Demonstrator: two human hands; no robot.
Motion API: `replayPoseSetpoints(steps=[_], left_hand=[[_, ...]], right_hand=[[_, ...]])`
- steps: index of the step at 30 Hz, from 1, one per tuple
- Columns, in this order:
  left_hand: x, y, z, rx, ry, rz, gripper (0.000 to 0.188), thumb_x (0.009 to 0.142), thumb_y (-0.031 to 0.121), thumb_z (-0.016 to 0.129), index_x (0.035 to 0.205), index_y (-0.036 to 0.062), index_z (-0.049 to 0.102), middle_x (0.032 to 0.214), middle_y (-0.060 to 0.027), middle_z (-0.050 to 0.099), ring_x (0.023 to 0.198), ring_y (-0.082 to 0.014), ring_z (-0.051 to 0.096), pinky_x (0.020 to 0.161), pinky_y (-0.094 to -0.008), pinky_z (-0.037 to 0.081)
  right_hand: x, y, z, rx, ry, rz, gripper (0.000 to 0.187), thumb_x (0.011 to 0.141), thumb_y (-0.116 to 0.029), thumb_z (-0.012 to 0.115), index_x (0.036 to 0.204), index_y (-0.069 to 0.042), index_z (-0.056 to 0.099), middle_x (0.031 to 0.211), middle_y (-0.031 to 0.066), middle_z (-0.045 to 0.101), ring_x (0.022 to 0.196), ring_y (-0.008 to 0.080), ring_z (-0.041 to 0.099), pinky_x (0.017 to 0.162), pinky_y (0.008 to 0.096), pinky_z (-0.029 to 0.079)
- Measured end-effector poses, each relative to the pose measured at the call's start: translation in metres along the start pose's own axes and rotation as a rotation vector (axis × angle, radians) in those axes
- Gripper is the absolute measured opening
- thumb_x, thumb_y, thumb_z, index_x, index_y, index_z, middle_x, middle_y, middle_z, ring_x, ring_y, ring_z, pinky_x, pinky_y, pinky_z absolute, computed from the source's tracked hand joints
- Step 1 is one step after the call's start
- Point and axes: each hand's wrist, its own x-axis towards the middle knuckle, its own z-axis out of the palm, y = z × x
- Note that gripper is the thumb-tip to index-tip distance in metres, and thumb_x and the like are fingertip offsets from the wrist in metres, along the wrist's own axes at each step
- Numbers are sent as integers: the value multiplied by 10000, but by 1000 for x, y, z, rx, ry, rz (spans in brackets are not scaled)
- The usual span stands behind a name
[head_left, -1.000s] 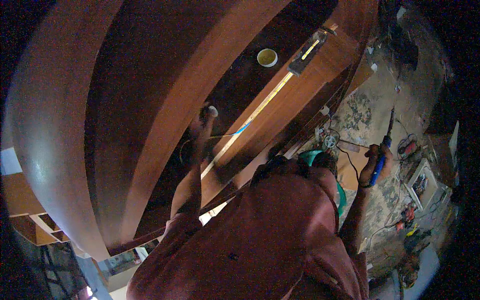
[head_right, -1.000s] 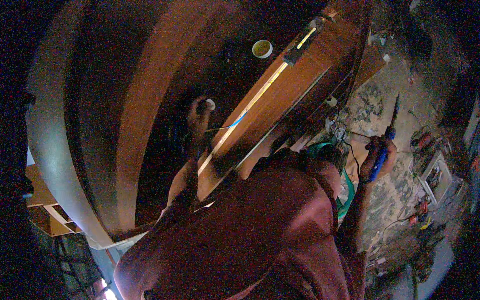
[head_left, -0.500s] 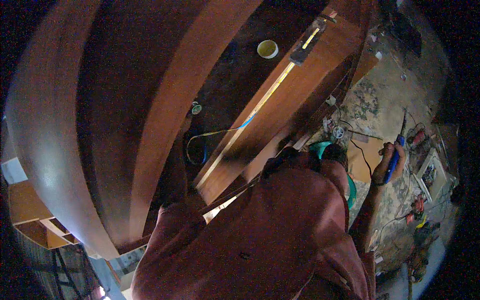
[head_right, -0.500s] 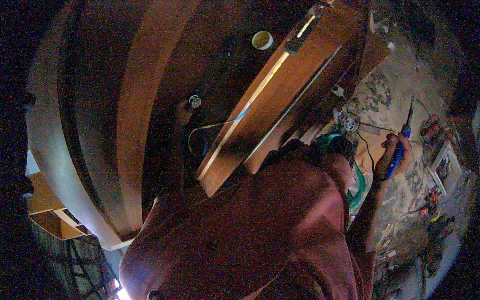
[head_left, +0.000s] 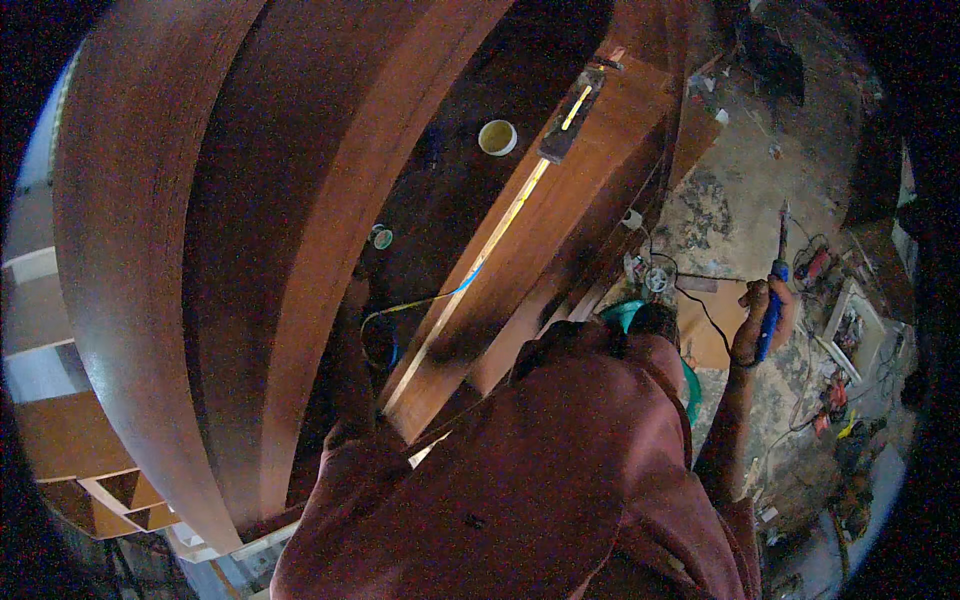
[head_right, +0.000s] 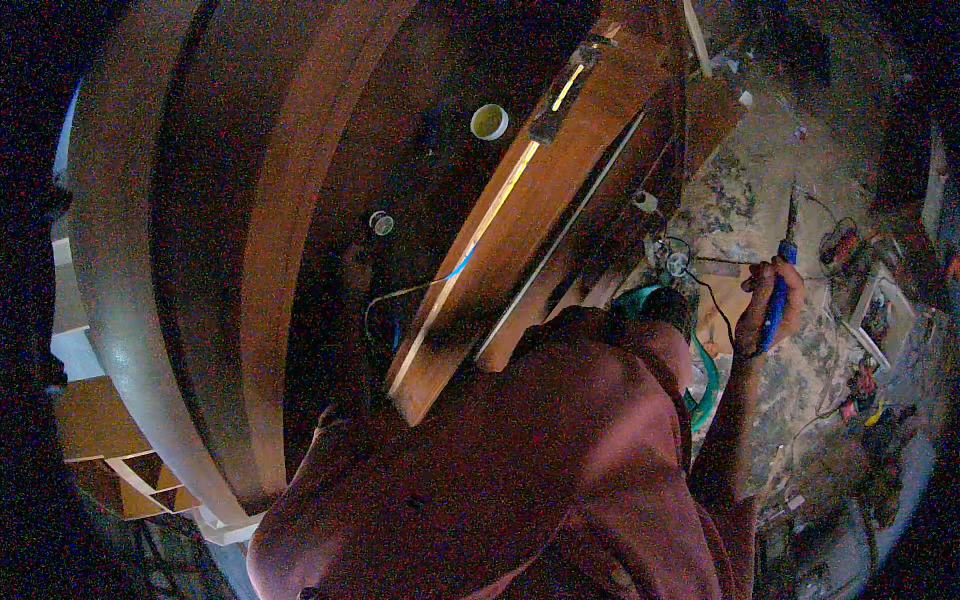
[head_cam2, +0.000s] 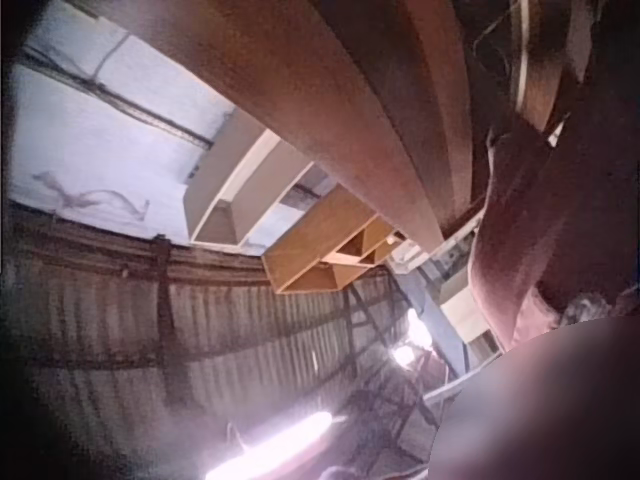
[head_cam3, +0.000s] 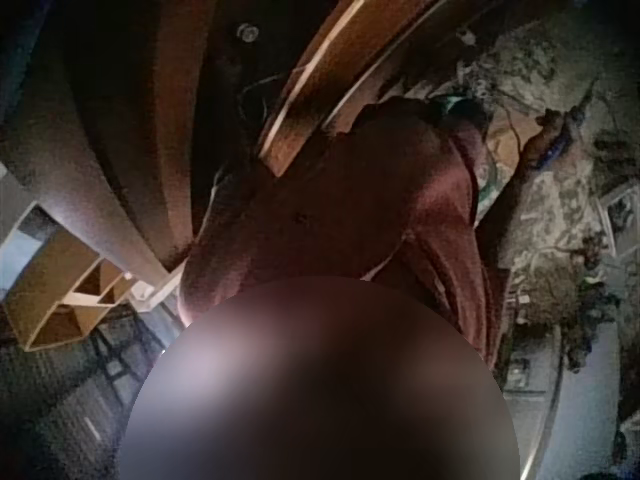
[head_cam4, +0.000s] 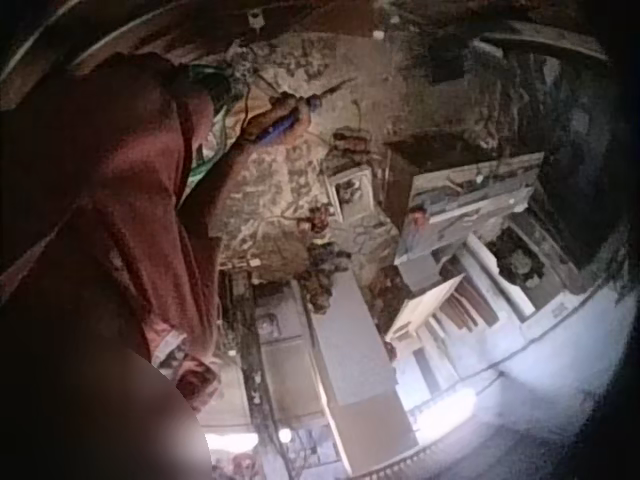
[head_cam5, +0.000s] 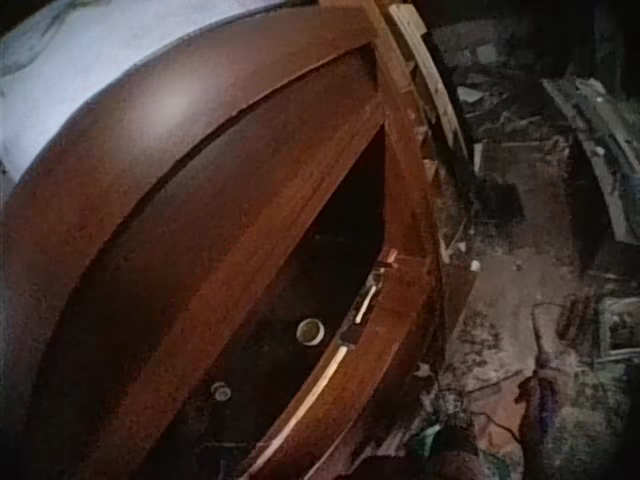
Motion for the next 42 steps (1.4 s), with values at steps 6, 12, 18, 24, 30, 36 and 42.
replayPoseSetpoints(steps=[6, 12, 18, 24, 30, 36, 42], left_hand=[[13, 5, 0, -46, 13, -50, 320, 978, 186, 519, 1235, 3, 573, 1180, -152, 632, 1084, -265, 607, 944, -377, 478], [32, 40, -15, -197, 91, -156, 345, 976, 193, 514, 1252, -8, 563, 1204, -154, 624, 1104, -270, 603, 950, -387, 475], [55, 158, -56, -662, 100, -241, 370, 974, 200, 508, 1268, -20, 553, 1228, -156, 617, 1124, -276, 599, 957, -396, 473], [87, 261, -73, -1523, -194, -7, 417, 967, 221, 534, 1292, -40, 532, 1242, -151, 612, 1124, -251, 601, 946, -386, 482], [104, 296, -51, -1295, -86, -49, 403, 955, 232, 599, 1274, -10, 556, 1149, -138, 640, 1041, -193, 624, 872, -308, 508], [135, 314, -32, -1276, 111, -309, 333, 966, 207, 599, 1228, 1, 586, 1116, -104, 653, 958, -203, 652, 846, -290, 517], [161, 308, 9, -1212, 224, -296, 283, 931, 200, 660, 1107, -22, 637, 1035, -101, 676, 870, -201, 680, 785, -293, 551]], right_hand=[[9, -6, 1, -41, -26, -15, 202, 923, -110, 637, 1085, 5, 594, 825, 124, 636, 639, 161, 593, 599, 280, 492], [18, -19, 4, -31, -53, 43, 149, 932, -93, 626, 1062, -28, 593, 818, 103, 648, 653, 144, 613, 587, 273, 508], [19, -30, 11, -17, -2, 47, 162, 935, -132, 636, 1052, -25, 600, 794, 90, 654, 645, 126, 592, 580, 260, 486], [15, -35, 12, -12, 29, 66, 186, 931, -151, 637, 1049, -13, 598, 778, 101, 654, 633, 132, 588, 580, 264, 480], [13, -27, -7, -50, 14, 100, 210, 930, -154, 633, 1078, -13, 586, 825, 129, 664, 645, 159, 613, 581, 276, 504], [27, -7, -29, -38, -23, 17, 223, 930, -168, 633, 1079, -7, 590, 799, 103, 639, 657, 142, 583, 576, 267, 478], [29, 0, -42, -154, 18, 71, 232, 936, -180, 624, 1086, -7, 590, 805, 108, 636, 646, 146, 578, 572, 270, 476]])
